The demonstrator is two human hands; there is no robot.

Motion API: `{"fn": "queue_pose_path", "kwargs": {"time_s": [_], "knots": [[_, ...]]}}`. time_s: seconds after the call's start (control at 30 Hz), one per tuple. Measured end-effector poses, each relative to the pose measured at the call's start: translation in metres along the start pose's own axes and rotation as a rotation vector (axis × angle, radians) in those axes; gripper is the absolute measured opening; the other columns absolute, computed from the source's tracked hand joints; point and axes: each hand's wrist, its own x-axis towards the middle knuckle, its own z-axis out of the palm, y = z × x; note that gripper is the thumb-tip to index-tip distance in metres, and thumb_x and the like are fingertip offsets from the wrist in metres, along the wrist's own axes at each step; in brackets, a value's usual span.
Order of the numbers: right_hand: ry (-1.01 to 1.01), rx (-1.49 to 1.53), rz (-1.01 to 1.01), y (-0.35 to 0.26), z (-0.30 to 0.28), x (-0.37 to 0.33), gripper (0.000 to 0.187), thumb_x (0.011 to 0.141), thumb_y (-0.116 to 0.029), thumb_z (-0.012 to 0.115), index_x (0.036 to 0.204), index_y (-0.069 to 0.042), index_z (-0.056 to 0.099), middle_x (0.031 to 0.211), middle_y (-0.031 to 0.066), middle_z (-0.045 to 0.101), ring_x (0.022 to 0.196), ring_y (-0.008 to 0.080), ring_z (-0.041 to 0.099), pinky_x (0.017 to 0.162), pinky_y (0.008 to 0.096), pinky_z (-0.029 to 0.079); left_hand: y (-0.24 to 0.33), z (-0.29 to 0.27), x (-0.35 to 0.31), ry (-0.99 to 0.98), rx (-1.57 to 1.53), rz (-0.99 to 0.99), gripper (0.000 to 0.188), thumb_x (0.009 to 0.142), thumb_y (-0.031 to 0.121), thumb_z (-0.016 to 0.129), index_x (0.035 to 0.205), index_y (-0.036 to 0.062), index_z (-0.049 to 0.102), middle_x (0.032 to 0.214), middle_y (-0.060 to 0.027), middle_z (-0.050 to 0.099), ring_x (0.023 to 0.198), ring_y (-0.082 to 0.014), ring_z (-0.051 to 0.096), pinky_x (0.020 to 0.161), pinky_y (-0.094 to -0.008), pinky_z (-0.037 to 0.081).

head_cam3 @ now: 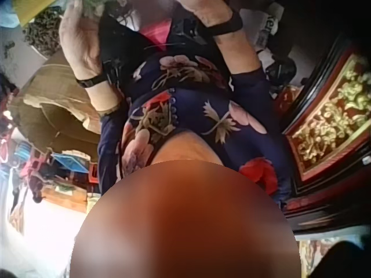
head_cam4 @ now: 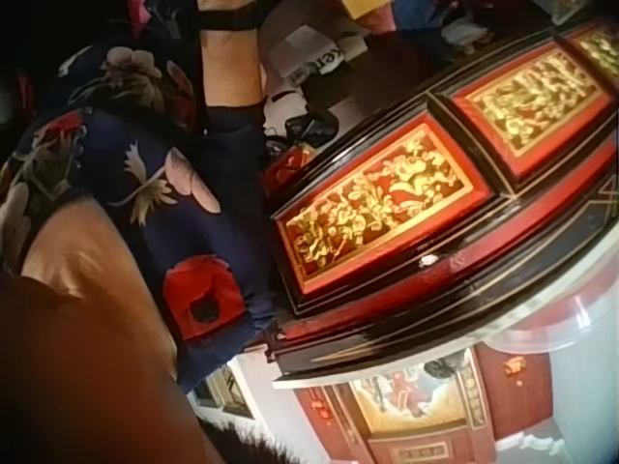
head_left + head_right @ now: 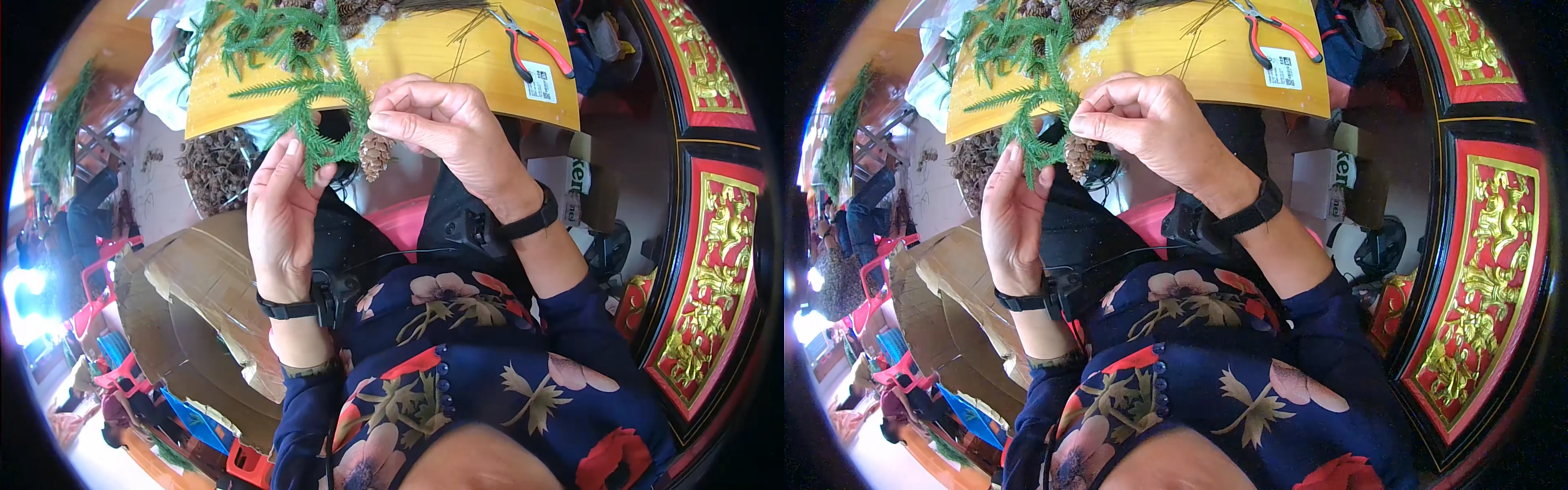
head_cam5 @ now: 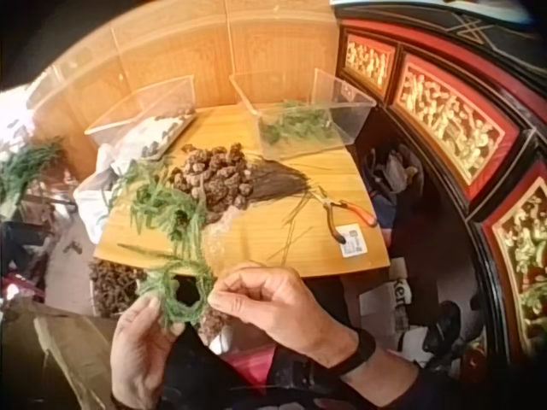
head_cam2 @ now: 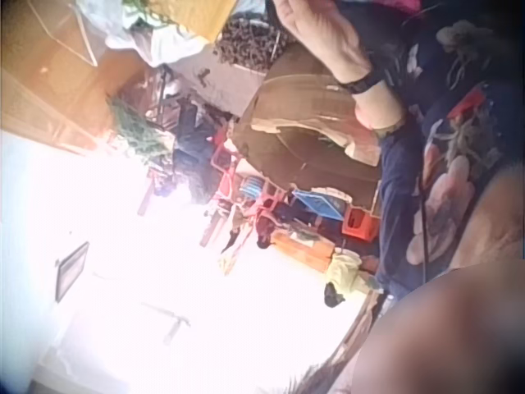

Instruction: Assembling decorative items by trimming and attaching small pine branches to cones.

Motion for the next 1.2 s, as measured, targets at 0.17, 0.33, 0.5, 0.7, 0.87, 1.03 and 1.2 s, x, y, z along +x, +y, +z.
{"fn": "queue_pose_path", "kwargs": {"time_s": [0.17, 0.33, 0.5, 0.7, 0.87, 1.03, 1.2], "knots": [[-0.040, -0.091, -0.185, 0.005, -0.001, 0.000, 0.007, 0.085, -0.003, 0.062, 0.087, 0.002, 0.065, 0.092, 0.0015, 0.060, 0.071, 0.0038, 0.052, 0.064, 0.0182, 0.041, 0.000, -0.003, 0.002, -0.023, -0.088, -0.079, 0.033, 0.095, 0.009, 0.047, 0.125, -0.0046, 0.048, 0.120, -0.0115, 0.058, 0.103, -0.0174, 0.059, 0.086, -0.0309, 0.051], [-0.184, -0.228, -0.259, -0.003, -0.004, -0.003, 0.005, 0.084, -0.001, 0.062, 0.086, 0.003, 0.064, 0.095, 0.0029, 0.061, 0.074, 0.0053, 0.055, 0.067, 0.0206, 0.044, -0.005, -0.013, 0.003, -0.017, -0.186, -0.104, 0.033, 0.094, 0.007, 0.049, 0.124, -0.0046, 0.048, 0.118, -0.0113, 0.058, 0.102, -0.0182, 0.059, 0.088, -0.0307, 0.051], [-0.294, -0.504, -0.409, 0.004, 0.001, -0.003, 0.005, 0.084, -0.002, 0.063, 0.086, 0.003, 0.063, 0.100, 0.0064, 0.063, 0.077, 0.0086, 0.057, 0.069, 0.0228, 0.046, -0.007, -0.020, 0.006, -0.110, -0.444, -0.195, 0.028, 0.092, 0.007, 0.052, 0.118, -0.0033, 0.051, 0.109, -0.0093, 0.060, 0.098, -0.0167, 0.060, 0.087, -0.0298, 0.051], [-0.163, 0.105, -0.057, 0.020, -0.014, 0.002, 0.014, 0.088, -0.007, 0.059, 0.096, 0.004, 0.063, 0.102, 0.0100, 0.064, 0.079, 0.0122, 0.060, 0.072, 0.0251, 0.047, -0.009, -0.018, 0.006, -0.174, -0.145, -0.060, 0.025, 0.093, 0.009, 0.053, 0.115, -0.0016, 0.053, 0.104, -0.0077, 0.060, 0.094, -0.0156, 0.060, 0.077, -0.0261, 0.051], [-0.126, 0.591, 0.160, 0.028, -0.028, 0.005, 0.022, 0.091, -0.013, 0.056, 0.105, 0.002, 0.061, 0.102, 0.0106, 0.064, 0.085, 0.0134, 0.061, 0.076, 0.0267, 0.048, -0.008, -0.011, 0.004, 0.013, 0.117, 0.070, 0.027, 0.095, 0.013, 0.051, 0.117, -0.0015, 0.052, 0.106, -0.0093, 0.060, 0.092, -0.0159, 0.061, 0.070, -0.0231, 0.048], [-0.107, 0.737, 0.136, 0.030, -0.031, 0.005, 0.022, 0.091, -0.017, 0.056, 0.104, 0.000, 0.061, 0.100, 0.0083, 0.064, 0.087, 0.0121, 0.060, 0.078, 0.0267, 0.047, -0.009, 0.000, 0.003, -0.061, -0.066, -0.109, 0.030, 0.095, 0.015, 0.049, 0.120, -0.0019, 0.051, 0.106, -0.0120, 0.062, 0.091, -0.0154, 0.061, 0.070, -0.0224, 0.049], [-0.093, 0.806, 0.127, 0.032, -0.036, 0.007, 0.021, 0.091, -0.019, 0.057, 0.102, -0.002, 0.062, 0.096, 0.0052, 0.064, 0.086, 0.0109, 0.059, 0.078, 0.0267, 0.046, -0.016, 0.005, 0.004, -0.055, -0.013, -0.149, 0.032, 0.095, 0.016, 0.050, 0.121, -0.0019, 0.050, 0.105, -0.0132, 0.063, 0.091, -0.0149, 0.062, 0.070, -0.0219, 0.051]]}}
